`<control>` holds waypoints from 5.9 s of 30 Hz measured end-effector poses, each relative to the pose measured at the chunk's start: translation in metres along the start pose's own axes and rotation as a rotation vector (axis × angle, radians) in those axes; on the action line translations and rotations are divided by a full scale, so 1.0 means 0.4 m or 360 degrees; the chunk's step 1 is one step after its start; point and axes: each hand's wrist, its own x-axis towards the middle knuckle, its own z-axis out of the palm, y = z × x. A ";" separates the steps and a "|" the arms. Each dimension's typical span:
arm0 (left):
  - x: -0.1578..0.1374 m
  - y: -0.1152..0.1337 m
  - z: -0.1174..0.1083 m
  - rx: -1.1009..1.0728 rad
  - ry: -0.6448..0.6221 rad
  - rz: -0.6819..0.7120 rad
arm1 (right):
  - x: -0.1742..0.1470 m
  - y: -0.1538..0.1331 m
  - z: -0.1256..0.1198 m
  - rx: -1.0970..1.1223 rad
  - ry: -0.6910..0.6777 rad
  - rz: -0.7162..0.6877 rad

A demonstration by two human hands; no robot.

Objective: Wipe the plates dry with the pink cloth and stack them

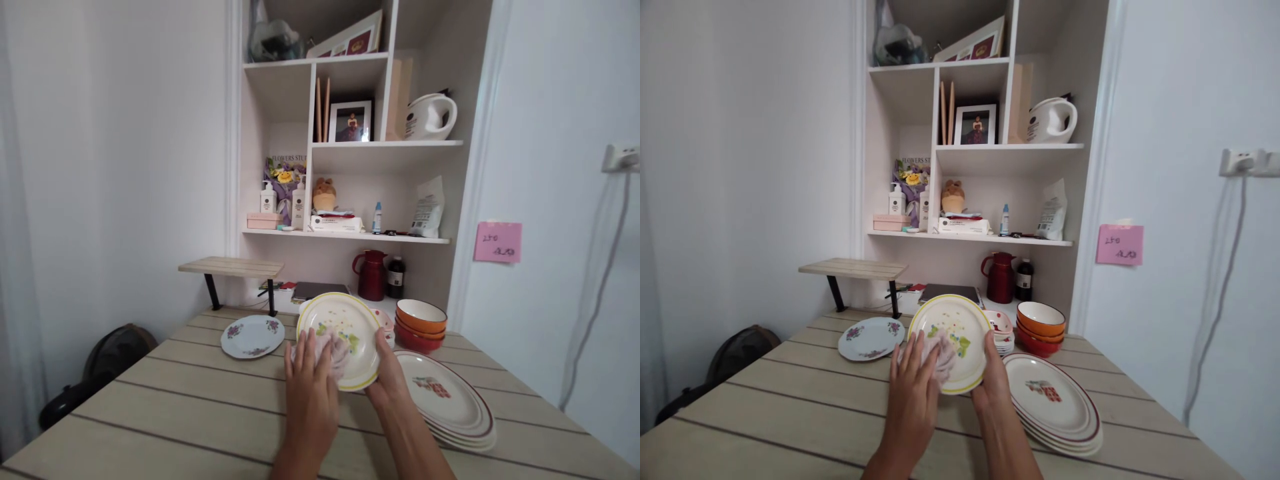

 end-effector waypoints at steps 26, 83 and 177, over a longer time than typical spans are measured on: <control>0.011 -0.142 0.034 0.0250 0.0041 -0.0986 | -0.054 0.027 0.035 -0.0649 -0.0303 0.0385; -0.054 -0.088 0.066 -0.0123 0.0068 -0.0796 | -0.063 0.100 0.073 -0.0523 -0.0313 0.0045; 0.018 -0.149 0.029 -0.0133 -0.0742 0.0389 | 0.000 0.122 -0.020 -0.0126 -0.0283 0.0774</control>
